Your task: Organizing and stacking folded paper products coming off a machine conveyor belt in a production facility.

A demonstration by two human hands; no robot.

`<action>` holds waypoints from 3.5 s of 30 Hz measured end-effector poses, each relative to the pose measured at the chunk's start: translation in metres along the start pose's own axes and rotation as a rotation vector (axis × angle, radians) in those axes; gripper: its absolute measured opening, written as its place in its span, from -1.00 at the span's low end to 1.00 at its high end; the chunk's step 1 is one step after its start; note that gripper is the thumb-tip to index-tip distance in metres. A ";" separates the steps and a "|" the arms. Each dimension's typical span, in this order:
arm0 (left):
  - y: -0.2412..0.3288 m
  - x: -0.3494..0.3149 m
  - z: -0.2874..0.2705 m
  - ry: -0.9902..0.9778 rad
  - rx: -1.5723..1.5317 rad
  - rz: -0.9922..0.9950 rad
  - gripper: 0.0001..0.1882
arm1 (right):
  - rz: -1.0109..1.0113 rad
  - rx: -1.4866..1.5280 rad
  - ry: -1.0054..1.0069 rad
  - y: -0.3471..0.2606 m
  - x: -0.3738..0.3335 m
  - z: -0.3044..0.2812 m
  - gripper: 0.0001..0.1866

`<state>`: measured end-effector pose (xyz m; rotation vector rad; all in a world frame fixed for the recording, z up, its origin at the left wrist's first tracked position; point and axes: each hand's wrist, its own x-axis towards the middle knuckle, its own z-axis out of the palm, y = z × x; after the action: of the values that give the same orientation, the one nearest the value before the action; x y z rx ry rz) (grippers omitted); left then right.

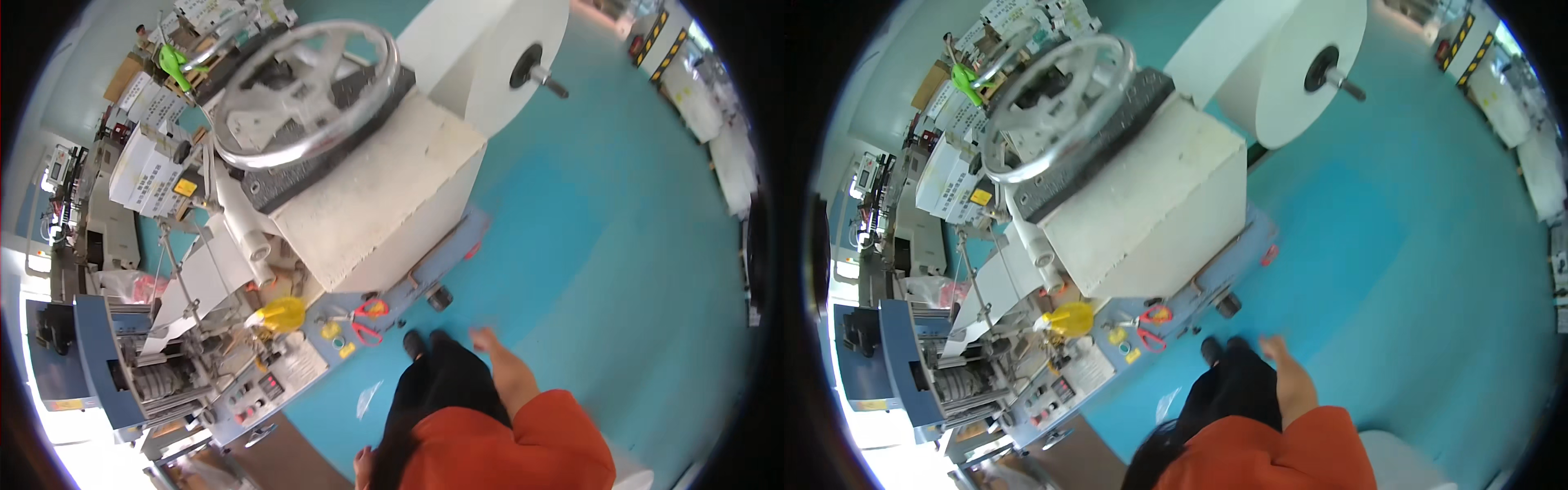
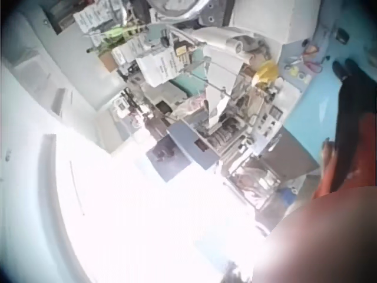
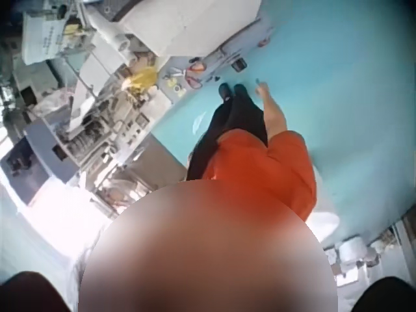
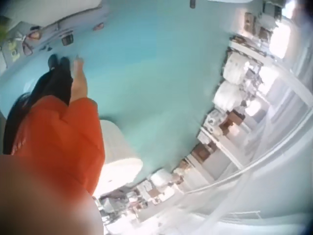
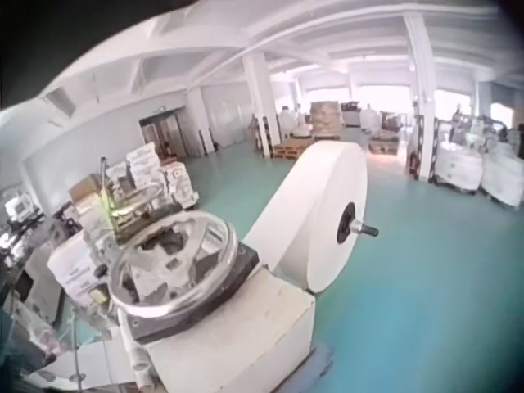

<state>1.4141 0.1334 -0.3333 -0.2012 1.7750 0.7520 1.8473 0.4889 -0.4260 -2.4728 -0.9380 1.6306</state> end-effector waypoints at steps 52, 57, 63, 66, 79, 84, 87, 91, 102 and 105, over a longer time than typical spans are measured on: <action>0.162 -0.293 0.258 -0.165 -0.130 0.551 -0.56 | -1.188 -1.047 0.877 -0.491 -0.045 -0.279 -0.18; 0.046 -0.219 0.224 0.604 0.287 0.512 -0.52 | -0.818 -0.801 0.643 -0.434 0.017 -0.274 -0.69; -0.051 -0.203 0.284 0.324 -0.334 -0.122 -0.53 | -0.448 -0.690 -0.617 -0.163 0.060 -0.126 0.18; -0.066 -0.208 0.304 0.387 -0.081 -0.095 -0.56 | -0.377 -0.452 -0.535 -0.195 -0.012 -0.041 0.27; -0.093 -0.219 0.314 0.480 -0.512 -0.158 -0.59 | -0.683 -0.366 -0.071 -0.168 0.007 0.014 -0.02; -0.083 -0.205 0.308 0.402 -0.453 -0.131 -0.61 | -0.631 -0.334 -0.186 -0.180 0.010 0.001 0.04; -0.072 -0.190 0.301 0.397 -0.319 -0.103 -0.62 | -0.539 -0.404 -0.535 -0.194 0.006 -0.017 0.05; -0.070 -0.172 0.299 0.396 -0.393 -0.124 -0.57 | -0.092 -0.663 -0.698 -0.150 0.104 -0.096 -0.10; -0.083 -0.115 0.287 0.335 -0.242 -0.026 -0.60 | -1.521 -0.585 0.895 -0.501 -0.044 -0.310 -0.08; -0.082 -0.111 0.286 0.334 -0.215 -0.003 -0.61 | -1.478 -0.894 0.875 -0.565 -0.052 -0.316 -0.01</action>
<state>1.7218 0.2093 -0.3080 -0.4972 2.0036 0.9496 1.8392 1.0158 -0.0470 -1.3316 -2.4850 -0.3581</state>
